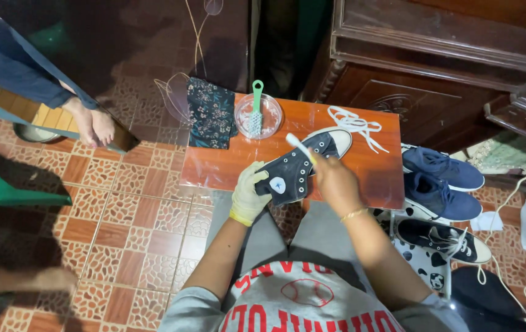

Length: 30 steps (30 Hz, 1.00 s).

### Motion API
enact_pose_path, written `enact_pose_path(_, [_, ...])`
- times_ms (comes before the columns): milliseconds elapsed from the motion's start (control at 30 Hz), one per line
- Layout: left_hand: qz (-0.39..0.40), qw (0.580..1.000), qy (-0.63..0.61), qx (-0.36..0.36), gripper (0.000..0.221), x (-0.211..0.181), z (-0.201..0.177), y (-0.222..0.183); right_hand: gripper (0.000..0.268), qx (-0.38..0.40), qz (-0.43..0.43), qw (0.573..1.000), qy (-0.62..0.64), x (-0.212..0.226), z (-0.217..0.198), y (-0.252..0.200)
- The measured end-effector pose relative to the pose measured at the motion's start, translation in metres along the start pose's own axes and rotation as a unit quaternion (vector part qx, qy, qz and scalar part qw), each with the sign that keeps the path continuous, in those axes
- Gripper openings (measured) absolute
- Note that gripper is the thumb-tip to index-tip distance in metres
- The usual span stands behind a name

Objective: Applying a white substance, likely paint or adhesive, to the rubber sole and toe cap of a black sneaker using a small brush.

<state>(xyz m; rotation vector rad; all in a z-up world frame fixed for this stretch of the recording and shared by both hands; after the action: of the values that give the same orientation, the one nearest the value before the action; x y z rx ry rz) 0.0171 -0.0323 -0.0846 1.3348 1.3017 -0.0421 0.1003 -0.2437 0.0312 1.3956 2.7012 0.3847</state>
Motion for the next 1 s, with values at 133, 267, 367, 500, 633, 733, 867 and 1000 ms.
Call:
enact_pose_path(133, [-0.031, 1.000, 0.006, 0.000, 0.054, -0.003, 0.000, 0.004, 0.041, -0.007, -0.014, 1.000, -0.013, -0.021, 0.038, 0.060])
enact_pose_path(267, [-0.068, 0.998, 0.003, -0.001, 0.064, 0.009, 0.006, 0.001, 0.024, 0.046, -0.066, 0.996, -0.030, -0.009, 0.068, 0.103])
enact_pose_path(367, [-0.138, 0.990, -0.033, 0.014, 0.076, 0.009, 0.004, 0.010, 0.025, 0.052, -0.085, 0.992, -0.079, 0.000, 0.079, 0.125])
enact_pose_path(500, [-0.190, 0.977, -0.060, 0.072, 0.089, -0.010, -0.004, 0.033, 0.019, 0.078, -0.062, 0.992, -0.080, 0.009, 0.070, 0.134])
enact_pose_path(633, [-0.193, 0.974, -0.054, 0.109, 0.095, -0.018, -0.001, 0.052, 0.023, 0.107, -0.033, 0.993, -0.023, 0.010, 0.024, 0.117])
enact_pose_path(733, [-0.173, 0.972, -0.071, 0.144, 0.095, -0.028, -0.006, 0.055, 0.035, 0.173, 0.054, 0.969, 0.169, 0.003, 0.003, 0.097])
enact_pose_path(867, [-0.060, 0.993, -0.074, 0.064, 0.060, -0.011, -0.003, 0.051, 0.040, 0.156, 0.095, 0.940, 0.290, -0.010, 0.011, 0.057])
enact_pose_path(1000, [0.040, 0.994, -0.064, 0.073, 0.075, 0.009, 0.016, 0.046, 0.047, 0.142, 0.099, 0.902, 0.396, -0.007, 0.004, -0.009])
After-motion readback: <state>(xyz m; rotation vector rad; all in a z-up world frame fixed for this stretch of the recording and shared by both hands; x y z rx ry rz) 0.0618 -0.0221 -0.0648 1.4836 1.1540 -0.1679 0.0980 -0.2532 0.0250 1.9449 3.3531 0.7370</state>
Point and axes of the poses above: each hand's wrist, its own y-axis towards the middle knuckle, its own z-axis out of the palm, x = y × z, the point moved 4 cm from there along y, towards the middle knuckle
